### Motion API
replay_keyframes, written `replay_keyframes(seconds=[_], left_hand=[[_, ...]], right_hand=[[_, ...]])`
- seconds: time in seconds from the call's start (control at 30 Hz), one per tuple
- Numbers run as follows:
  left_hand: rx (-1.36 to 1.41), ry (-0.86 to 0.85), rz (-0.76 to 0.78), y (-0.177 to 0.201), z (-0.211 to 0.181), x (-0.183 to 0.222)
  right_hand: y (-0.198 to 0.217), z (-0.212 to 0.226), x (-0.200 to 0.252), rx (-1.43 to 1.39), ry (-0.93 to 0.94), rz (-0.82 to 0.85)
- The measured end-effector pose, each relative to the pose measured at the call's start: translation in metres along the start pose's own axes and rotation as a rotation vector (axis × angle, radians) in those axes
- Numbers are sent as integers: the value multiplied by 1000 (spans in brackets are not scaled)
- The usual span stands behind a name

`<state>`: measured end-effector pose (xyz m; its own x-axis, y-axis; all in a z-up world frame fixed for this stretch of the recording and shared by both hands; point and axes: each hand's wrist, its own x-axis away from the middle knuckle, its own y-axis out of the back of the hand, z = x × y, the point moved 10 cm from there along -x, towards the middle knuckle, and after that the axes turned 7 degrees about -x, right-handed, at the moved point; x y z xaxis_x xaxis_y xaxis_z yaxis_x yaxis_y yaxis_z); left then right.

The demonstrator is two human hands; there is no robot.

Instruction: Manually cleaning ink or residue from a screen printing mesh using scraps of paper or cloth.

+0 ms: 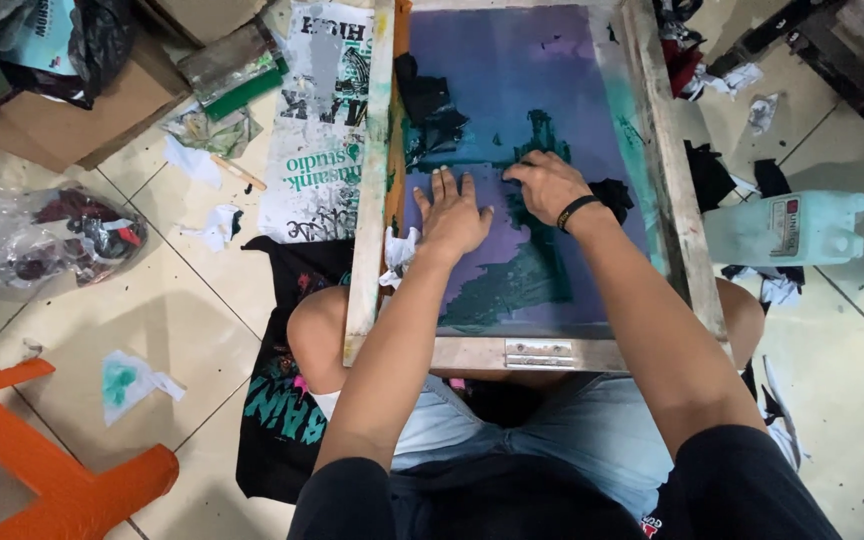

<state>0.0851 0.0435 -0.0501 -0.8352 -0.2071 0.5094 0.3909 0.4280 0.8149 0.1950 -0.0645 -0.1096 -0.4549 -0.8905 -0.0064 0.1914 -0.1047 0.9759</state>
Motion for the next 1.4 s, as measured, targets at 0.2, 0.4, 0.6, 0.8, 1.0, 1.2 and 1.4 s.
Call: replay_keyframes(seconds=[0.2,0.4,0.6,0.8,1.0,1.2,1.4], left_hand=[[-23,-122,-7,-2,-32,5],[-115,-119,18,-10,-32,-2],[-80,-126,39,-18,-27,-10],[16,-171,43,-7,-25,-4],[27,-107,11,5,-13,2],[18,-90,27,8,-13,10],[41,-67,50,10,-1,15]], right_hand=[[-2,8,2,31,79,28],[-9,5,5,242,119,87],[-9,-46,-15,-334,-378,100],[0,-31,-36,-394,-676,177],[-22,-26,-68,-21,-656,295],[-34,-5,-80,-68,-740,355],[-54,-9,-90,-42,-764,506]])
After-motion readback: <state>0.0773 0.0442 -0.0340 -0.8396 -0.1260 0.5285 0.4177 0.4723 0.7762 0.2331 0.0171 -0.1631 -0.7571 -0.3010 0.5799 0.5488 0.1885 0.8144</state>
